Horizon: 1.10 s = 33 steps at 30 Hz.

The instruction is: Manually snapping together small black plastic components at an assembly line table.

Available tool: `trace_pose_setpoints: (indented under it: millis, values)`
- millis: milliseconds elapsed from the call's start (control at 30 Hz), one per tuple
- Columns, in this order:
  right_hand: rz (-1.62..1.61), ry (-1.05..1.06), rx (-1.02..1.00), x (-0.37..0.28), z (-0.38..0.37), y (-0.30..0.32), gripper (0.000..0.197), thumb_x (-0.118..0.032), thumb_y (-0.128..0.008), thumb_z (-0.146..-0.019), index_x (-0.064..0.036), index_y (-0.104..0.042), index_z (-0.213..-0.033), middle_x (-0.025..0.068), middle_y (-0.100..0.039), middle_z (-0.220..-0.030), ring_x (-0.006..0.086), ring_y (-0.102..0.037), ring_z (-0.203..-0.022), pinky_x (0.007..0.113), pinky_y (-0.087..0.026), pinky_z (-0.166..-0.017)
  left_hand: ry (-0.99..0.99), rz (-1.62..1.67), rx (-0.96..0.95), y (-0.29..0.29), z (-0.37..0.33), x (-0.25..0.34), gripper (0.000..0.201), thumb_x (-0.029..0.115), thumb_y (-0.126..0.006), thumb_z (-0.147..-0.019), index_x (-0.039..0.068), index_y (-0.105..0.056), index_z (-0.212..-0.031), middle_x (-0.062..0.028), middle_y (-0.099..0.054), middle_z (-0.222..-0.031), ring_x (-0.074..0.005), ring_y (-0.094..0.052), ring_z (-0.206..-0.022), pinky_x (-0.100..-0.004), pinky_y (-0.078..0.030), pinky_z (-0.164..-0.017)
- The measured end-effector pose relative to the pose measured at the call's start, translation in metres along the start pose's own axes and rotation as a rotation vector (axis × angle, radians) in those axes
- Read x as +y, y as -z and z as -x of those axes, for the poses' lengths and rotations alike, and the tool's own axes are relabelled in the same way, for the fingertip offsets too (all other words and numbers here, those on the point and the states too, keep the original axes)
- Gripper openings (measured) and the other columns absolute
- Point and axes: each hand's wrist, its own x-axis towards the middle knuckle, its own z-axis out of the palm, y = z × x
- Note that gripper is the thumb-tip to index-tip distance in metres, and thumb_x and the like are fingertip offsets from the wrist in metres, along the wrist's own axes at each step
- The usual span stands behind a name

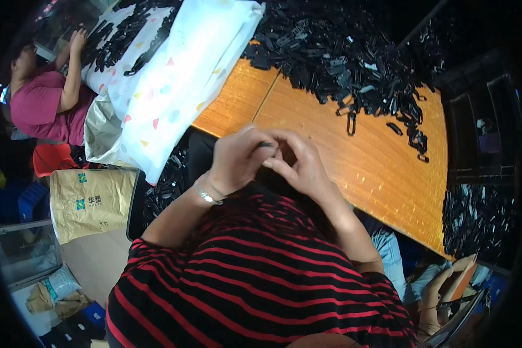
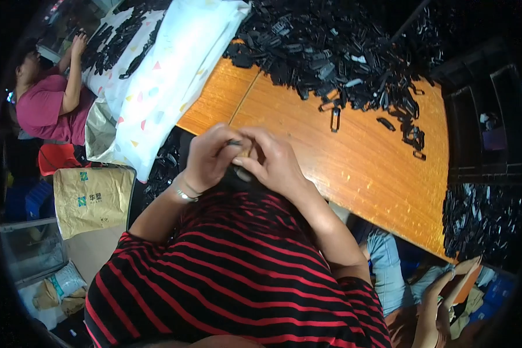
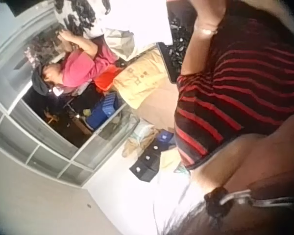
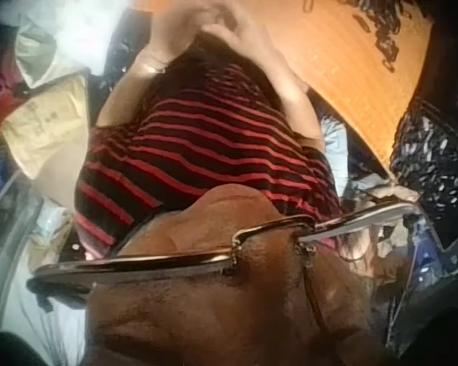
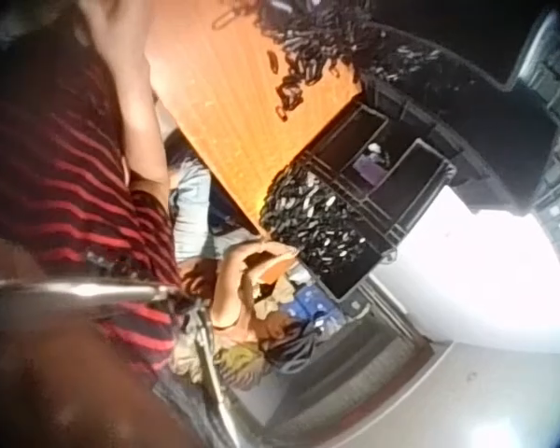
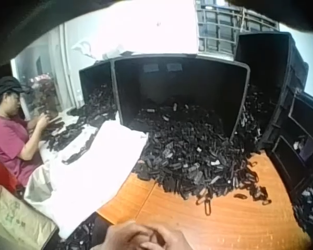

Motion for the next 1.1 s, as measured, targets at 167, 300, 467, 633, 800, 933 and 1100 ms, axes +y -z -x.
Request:
trace_pose_setpoints:
  millis: [167,300,467,633,800,933,1100]
  values:
    - [0.152,-0.038,0.18,0.027,0.014,0.052,0.027,-0.005,-0.067,-0.087,0.0011,-0.061,-0.113,0.0071,-0.066,-0.09,0.0143,-0.065,-0.085,0.026,-0.052,-0.075,0.371,-0.671,-0.141,0.08,0.051,-0.047,0.015,0.018,-0.062,-0.088,0.003,-0.064,-0.093,-0.0182,-0.063,-0.086,-0.0365,-0.062,-0.08,-0.0415,-0.048,-0.067]
    - [0.651,-0.151,0.356,0.042,0.021,0.096,0.02,-0.008,-0.068,-0.086,-0.0003,-0.065,-0.104,0.0132,-0.064,-0.09,0.0211,-0.064,-0.074,0.03,-0.051,-0.067,0.439,-0.887,-0.264,0.103,0.077,-0.053,0.02,0.024,-0.065,-0.087,0.006,-0.065,-0.096,-0.0166,-0.063,-0.08,-0.0371,-0.062,-0.077,-0.043,-0.048,-0.065]
    - [0.939,-0.287,0.355,0.045,0.009,0.103,0.027,-0.014,-0.072,-0.083,-0.002,-0.061,-0.105,0.0154,-0.063,-0.092,0.031,-0.065,-0.078,0.039,-0.051,-0.067,0.166,-0.482,-0.132,0.063,-0.004,-0.025,0.014,0.016,-0.066,-0.086,0.004,-0.063,-0.092,-0.0163,-0.062,-0.08,-0.0367,-0.061,-0.076,-0.0431,-0.049,-0.067]
    - [0.934,-0.329,0.269,0.038,0.0,0.104,0.028,-0.012,-0.071,-0.082,-0.0027,-0.06,-0.105,0.0175,-0.062,-0.097,0.0377,-0.065,-0.08,0.045,-0.052,-0.067,0.08,-0.423,0.067,0.012,-0.092,-0.073,0.022,0.004,-0.061,-0.087,-0.001,-0.059,-0.108,-0.0212,-0.06,-0.108,-0.0381,-0.06,-0.098,-0.0407,-0.049,-0.085]
    - [0.882,-0.308,0.244,0.045,0.006,0.103,0.026,-0.011,-0.069,-0.081,-0.003,-0.059,-0.104,0.0188,-0.062,-0.099,0.0386,-0.065,-0.078,0.046,-0.052,-0.066,0.175,-0.652,0.226,-0.004,-0.127,-0.11,0.048,0.004,-0.059,-0.086,-0.001,-0.048,-0.133,-0.0243,-0.043,-0.139,-0.0404,-0.041,-0.128,-0.0416,-0.033,-0.11]
    - [0.837,-0.311,0.286,0.05,0.009,0.103,0.024,-0.01,-0.071,-0.081,-0.0014,-0.059,-0.1,0.0193,-0.06,-0.095,0.0395,-0.063,-0.081,0.045,-0.05,-0.07,0.161,-0.663,0.297,0.012,-0.133,-0.126,0.047,0.004,-0.059,-0.086,-0.001,-0.049,-0.132,-0.0241,-0.044,-0.138,-0.0401,-0.041,-0.128,-0.0431,-0.033,-0.11]
    - [0.82,-0.311,0.296,0.048,0.011,0.103,0.024,-0.014,-0.071,-0.082,-0.0016,-0.06,-0.099,0.0183,-0.06,-0.095,0.0394,-0.063,-0.08,0.045,-0.05,-0.069,0.229,-0.752,0.366,0.055,-0.137,-0.15,0.05,0.005,-0.059,-0.086,0.003,-0.047,-0.135,-0.0201,-0.045,-0.138,-0.0367,-0.043,-0.127,-0.0419,-0.035,-0.109]
